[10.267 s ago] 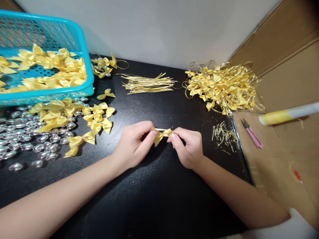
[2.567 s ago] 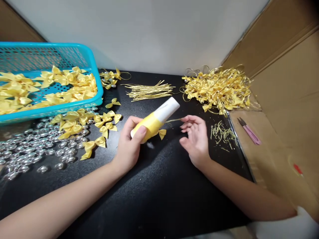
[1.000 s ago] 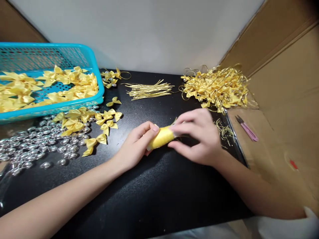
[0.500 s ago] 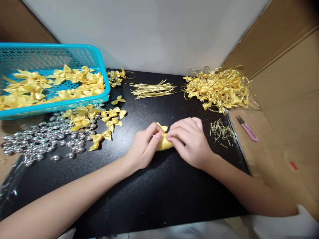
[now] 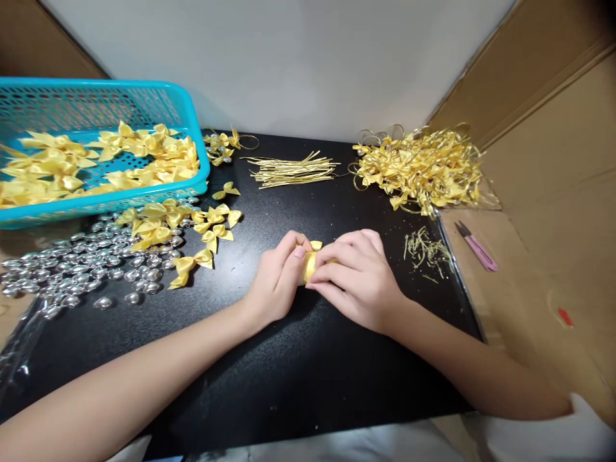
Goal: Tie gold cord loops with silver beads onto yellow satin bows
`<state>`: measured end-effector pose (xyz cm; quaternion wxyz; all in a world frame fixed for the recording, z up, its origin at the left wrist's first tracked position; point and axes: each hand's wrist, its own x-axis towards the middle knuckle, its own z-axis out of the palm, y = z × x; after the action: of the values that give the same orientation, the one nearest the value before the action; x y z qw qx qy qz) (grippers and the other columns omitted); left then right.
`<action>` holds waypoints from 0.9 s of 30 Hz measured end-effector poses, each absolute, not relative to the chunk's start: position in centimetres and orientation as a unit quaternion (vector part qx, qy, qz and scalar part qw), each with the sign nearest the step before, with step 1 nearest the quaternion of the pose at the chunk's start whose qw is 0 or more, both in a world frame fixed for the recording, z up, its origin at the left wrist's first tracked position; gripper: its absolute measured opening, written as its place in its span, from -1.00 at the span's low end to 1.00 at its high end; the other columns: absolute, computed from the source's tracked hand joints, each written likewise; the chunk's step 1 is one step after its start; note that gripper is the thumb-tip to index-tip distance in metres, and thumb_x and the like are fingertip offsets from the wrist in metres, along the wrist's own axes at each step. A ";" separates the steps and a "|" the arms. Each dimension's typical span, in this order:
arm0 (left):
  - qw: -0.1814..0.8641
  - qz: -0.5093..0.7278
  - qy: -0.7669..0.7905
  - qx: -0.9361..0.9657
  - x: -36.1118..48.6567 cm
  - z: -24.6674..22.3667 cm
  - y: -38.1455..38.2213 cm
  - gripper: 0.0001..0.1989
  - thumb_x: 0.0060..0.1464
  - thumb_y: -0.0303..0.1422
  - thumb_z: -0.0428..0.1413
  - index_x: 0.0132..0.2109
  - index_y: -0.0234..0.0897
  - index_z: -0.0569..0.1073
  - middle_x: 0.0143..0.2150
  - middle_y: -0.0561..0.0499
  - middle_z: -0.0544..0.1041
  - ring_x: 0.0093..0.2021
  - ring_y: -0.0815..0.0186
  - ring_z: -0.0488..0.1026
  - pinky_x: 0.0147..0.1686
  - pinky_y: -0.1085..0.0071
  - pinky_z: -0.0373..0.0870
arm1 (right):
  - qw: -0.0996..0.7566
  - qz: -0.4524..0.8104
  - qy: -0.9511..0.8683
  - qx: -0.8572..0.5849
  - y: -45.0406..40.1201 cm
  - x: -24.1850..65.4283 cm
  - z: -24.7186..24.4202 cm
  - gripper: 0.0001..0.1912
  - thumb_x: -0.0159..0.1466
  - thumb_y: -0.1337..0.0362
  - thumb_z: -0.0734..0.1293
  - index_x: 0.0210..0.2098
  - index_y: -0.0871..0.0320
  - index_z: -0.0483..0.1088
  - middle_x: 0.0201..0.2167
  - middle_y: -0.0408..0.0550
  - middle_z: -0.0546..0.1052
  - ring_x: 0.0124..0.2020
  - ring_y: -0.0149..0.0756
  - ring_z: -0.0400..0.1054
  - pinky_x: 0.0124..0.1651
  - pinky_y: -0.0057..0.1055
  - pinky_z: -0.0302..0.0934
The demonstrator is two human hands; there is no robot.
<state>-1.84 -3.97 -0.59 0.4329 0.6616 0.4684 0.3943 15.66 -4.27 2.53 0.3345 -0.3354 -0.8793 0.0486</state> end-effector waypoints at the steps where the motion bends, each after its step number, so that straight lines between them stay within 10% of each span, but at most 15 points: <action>1: 0.431 0.395 0.469 0.662 -1.8 -0.6 -4.0 -0.66 0.34 -0.12 -0.21 -0.22 -0.25 0.29 -0.53 0.15 0.30 -0.56 0.39 0.20 -0.50 0.43 0.13 | 0.330 0.054 -0.878 -0.342 -4.3 15.6 2.6 -0.90 0.31 0.29 0.35 -0.35 0.10 0.45 -0.29 -0.17 0.59 -0.19 -0.29 0.30 -0.06 -0.23 0.02; 16: 0.404 0.401 0.393 0.722 -2.4 -1.3 -3.3 -0.65 0.30 -0.05 -0.12 -0.09 -0.24 0.29 -0.39 0.07 0.40 -0.49 0.38 0.31 -0.51 0.44 0.26 | 0.376 0.388 -0.745 -0.391 -0.8 18.0 4.3 -0.89 0.24 0.38 0.36 -0.42 0.15 0.38 -0.36 -0.12 0.52 -0.28 -0.36 0.41 -0.16 -0.38 0.28; 27: 0.385 0.516 0.424 0.637 -1.8 -1.5 -3.2 -0.78 0.21 -0.23 0.12 -0.06 -0.23 0.38 -0.24 0.03 0.50 -0.30 0.36 0.49 -0.33 0.44 0.47 | 0.191 0.279 -0.913 -0.227 -3.5 17.9 7.1 -0.83 0.25 0.44 0.34 -0.46 0.11 0.41 -0.47 -0.25 0.60 -0.34 -0.42 0.46 0.11 -0.23 0.10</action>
<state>-1.81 -3.20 -1.45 0.3848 0.6371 0.4238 0.5162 17.86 -3.48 7.05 0.1914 -0.2273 -0.9131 0.2794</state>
